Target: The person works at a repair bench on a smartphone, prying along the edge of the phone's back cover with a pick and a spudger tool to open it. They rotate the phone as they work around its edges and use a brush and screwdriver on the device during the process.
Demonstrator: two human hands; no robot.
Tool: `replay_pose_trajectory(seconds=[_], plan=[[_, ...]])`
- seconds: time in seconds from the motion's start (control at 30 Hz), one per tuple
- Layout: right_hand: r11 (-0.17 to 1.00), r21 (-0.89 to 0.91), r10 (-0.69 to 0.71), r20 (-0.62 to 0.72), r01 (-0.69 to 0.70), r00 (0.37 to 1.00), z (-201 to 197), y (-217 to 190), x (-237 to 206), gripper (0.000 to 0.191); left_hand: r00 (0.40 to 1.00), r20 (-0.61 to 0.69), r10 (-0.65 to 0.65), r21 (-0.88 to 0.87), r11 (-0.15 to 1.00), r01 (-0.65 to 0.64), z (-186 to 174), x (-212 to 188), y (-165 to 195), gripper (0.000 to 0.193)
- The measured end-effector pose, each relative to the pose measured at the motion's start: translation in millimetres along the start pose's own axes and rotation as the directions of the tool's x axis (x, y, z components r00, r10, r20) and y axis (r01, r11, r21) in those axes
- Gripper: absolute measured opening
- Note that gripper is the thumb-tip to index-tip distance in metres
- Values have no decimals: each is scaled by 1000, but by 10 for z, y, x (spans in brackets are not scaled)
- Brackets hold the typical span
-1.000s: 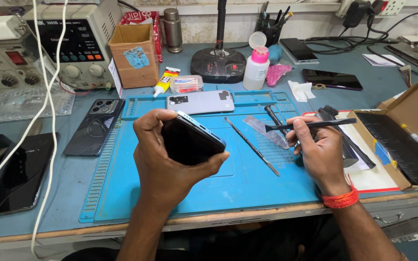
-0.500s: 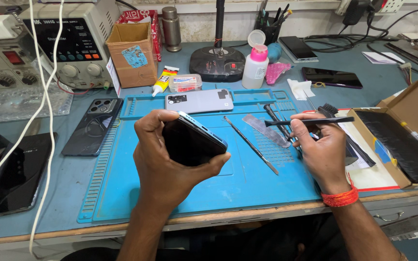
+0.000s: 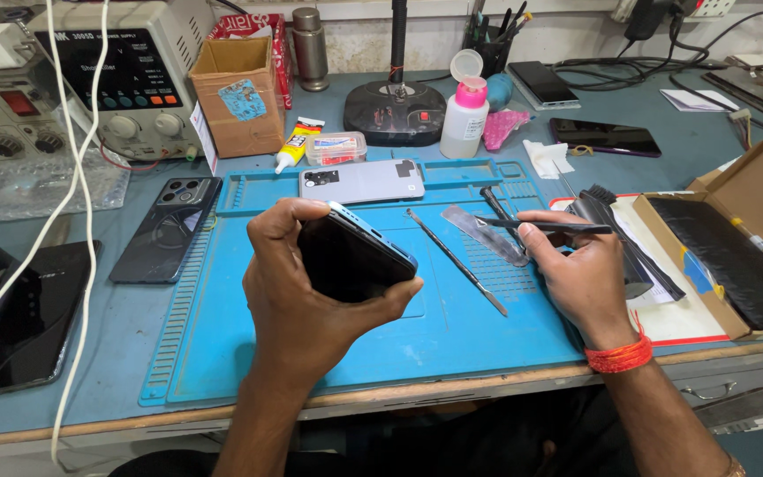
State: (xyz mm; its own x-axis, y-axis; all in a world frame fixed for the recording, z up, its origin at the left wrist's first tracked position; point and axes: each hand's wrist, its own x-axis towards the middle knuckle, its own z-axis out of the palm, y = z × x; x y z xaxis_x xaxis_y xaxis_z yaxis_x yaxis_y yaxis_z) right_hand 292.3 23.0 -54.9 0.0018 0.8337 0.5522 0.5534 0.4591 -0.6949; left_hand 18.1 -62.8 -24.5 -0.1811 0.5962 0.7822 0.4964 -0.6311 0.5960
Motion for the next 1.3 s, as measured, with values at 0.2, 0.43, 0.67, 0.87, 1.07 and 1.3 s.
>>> replay_pose_trajectory(seconds=[0.2,0.43,0.67,0.87,1.07,1.3], plan=[[998,-39,54,19,-53,998,-2,-22,5,21,1000,3,-11,-14,1000,11,-2,-6,1,95],[998,-44,54,28,-52,998,-7,-22,4,21,1000,4,-10,20,1000,10,-4,-7,-2,96],[998,-9,61,30,-61,998,-2,3,5,20,1000,3,-6,54,999,6,-4,-5,-2,96],[998,-47,48,4,-48,999,-9,27,6,18,1000,12,3,49,999,-4,-1,-4,0,95],[997,60,58,4,-58,998,1,80,7,16,1000,16,12,101,995,-14,-4,-3,1,96],[963,269,52,-92,-25,994,-5,78,9,24,1000,18,14,90,996,-15,0,-8,0,96]])
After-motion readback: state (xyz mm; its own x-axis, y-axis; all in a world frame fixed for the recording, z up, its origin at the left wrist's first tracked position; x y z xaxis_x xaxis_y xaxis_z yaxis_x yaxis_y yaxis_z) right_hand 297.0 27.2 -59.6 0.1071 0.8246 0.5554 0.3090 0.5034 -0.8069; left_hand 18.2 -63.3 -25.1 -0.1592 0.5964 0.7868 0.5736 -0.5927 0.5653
